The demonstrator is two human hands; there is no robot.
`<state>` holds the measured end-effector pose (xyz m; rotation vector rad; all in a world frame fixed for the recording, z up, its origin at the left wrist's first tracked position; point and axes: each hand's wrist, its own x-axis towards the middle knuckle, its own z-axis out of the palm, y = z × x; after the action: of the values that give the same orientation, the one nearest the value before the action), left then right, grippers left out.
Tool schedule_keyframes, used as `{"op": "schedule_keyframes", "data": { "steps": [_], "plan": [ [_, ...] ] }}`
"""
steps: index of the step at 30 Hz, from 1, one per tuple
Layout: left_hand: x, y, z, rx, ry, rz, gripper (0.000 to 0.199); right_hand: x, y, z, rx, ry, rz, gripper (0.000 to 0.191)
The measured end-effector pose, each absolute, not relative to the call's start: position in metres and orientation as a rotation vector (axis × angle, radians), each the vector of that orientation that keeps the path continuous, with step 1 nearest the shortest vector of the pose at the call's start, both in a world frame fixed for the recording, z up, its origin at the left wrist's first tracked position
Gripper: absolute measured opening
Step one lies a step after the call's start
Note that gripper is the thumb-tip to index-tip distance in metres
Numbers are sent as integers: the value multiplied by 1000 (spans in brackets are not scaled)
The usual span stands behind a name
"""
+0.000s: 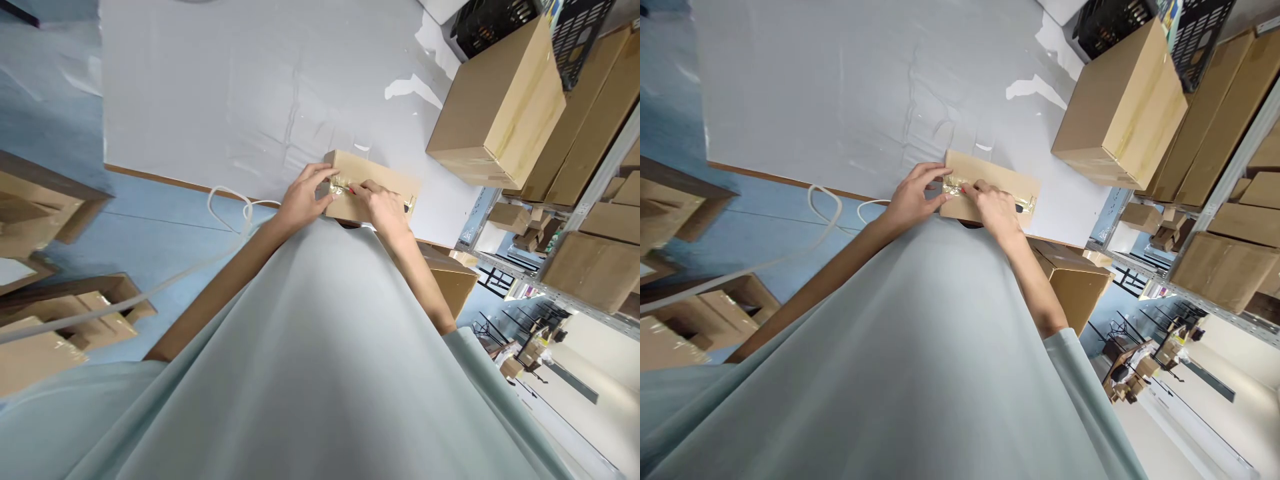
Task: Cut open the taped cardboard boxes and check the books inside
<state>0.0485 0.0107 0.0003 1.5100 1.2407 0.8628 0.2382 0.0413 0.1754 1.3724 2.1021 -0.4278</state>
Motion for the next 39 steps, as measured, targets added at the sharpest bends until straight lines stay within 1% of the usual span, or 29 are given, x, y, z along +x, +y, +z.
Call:
{"op": "schedule_keyframes", "data": {
  "steps": [7, 12, 15, 23, 29, 32, 37, 39],
  "plan": [
    [51, 10, -4, 1447, 1261, 848, 66, 210, 41, 179, 1351, 2072, -334, 50],
    [57, 6, -5, 1381, 1320, 912, 68, 215, 39, 175, 1350, 2085, -287, 46],
    [61, 2, -5, 1341, 1348, 952, 67, 242, 38, 171, 1370, 2046, -238, 48],
    [78, -3, 9, 1295, 1447, 893, 57, 336, 27, 177, 1359, 2041, -292, 49],
    [87, -5, 11, 1299, 1529, 865, 58, 394, 18, 183, 1429, 1938, -283, 53],
    [92, -6, 10, 1305, 1554, 853, 66, 421, 10, 180, 1450, 1911, -305, 58],
    [100, -7, 9, 1251, 1596, 840, 93, 452, 5, 177, 1494, 1948, -399, 51],
    [100, -7, 8, 1198, 1612, 857, 100, 471, 5, 176, 1552, 1991, -499, 47]
  ]
}}
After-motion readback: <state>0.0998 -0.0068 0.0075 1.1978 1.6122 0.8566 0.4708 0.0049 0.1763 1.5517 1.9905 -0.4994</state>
